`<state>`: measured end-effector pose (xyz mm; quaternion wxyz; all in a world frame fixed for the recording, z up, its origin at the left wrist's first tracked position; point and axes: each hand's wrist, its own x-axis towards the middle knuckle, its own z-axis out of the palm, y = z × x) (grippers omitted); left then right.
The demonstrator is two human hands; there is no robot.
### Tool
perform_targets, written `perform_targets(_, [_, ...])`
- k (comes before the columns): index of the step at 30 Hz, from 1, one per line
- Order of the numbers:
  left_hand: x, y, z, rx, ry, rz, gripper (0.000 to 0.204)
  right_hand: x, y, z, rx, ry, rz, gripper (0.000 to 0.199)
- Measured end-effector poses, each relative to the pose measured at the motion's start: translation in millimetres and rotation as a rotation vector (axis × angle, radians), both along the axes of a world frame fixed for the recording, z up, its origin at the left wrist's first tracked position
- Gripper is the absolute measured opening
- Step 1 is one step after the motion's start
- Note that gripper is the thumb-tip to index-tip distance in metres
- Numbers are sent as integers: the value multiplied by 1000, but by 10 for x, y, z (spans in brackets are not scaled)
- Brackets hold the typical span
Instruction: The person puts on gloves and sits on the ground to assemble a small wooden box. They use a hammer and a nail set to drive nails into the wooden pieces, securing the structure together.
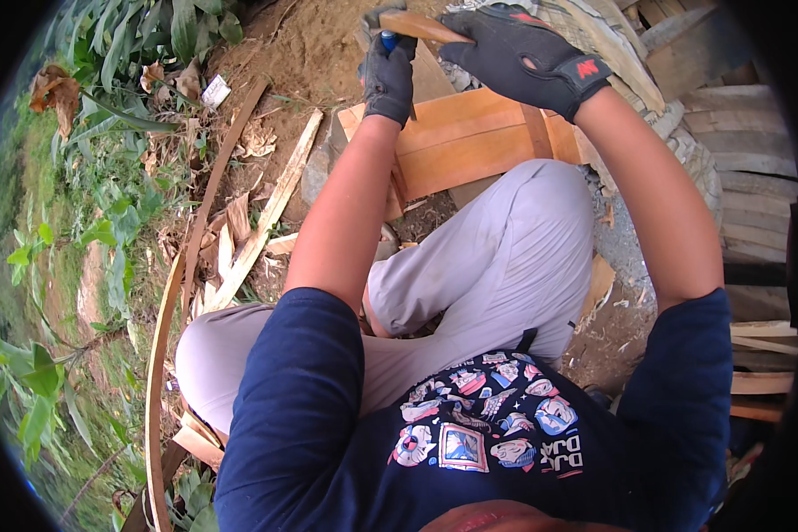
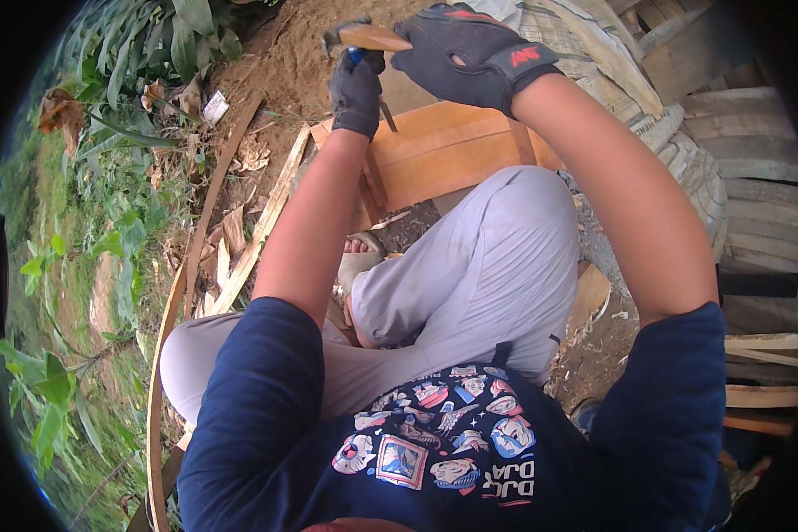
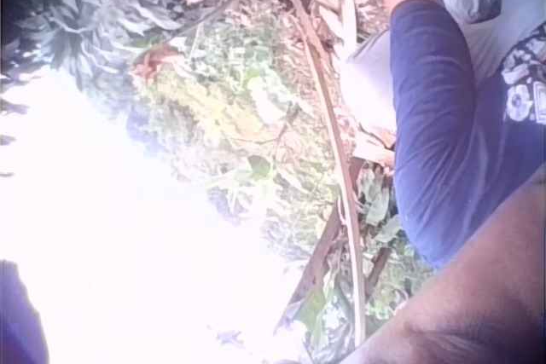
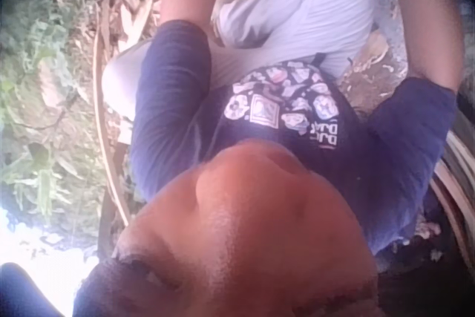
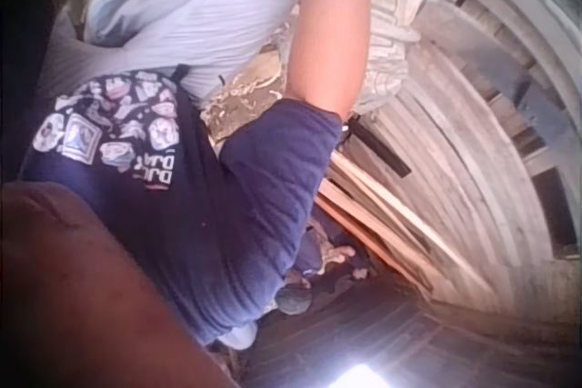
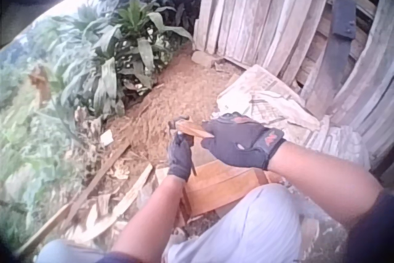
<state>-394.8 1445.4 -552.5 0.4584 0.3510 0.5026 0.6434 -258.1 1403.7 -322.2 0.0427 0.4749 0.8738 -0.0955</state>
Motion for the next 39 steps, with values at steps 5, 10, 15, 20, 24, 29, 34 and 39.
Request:
perform_targets(5, [-67, 55, -65, -21, -31, 23, 36, -123, -125, 188, 69, 52, 41, 40])
perform_targets(10, [-88, 62, -108, -47, 120, -2, 32, -158, -183, 145, 108, 132, -54, 41])
perform_targets(15, [4, 8, -27, 30, 31, -19, 16, -28, -53, 36, 28, -31, -11, 36])
perform_targets(20, [-73, 25, 8, -12, 75, -83, 23, 39, -148, -118, 119, 29, -43, 56])
perform_targets(24, [-174, 38, 37, -34, 151, -118, 41, 93, -271, 18, 9, 252, -175, 45])
perform_targets(29, [-88, -166, 523, -134, 438, -206, 50, 297, -689, 248, -93, 414, -426, 53])
perform_targets(34, [-125, 33, 333, -138, 417, -80, 55, 375, -963, 215, -130, 483, -519, 58])
perform_targets(39, [-88, 104, 271, -177, 505, 68, 58, 497, -1042, -18, -192, 527, -629, 63])
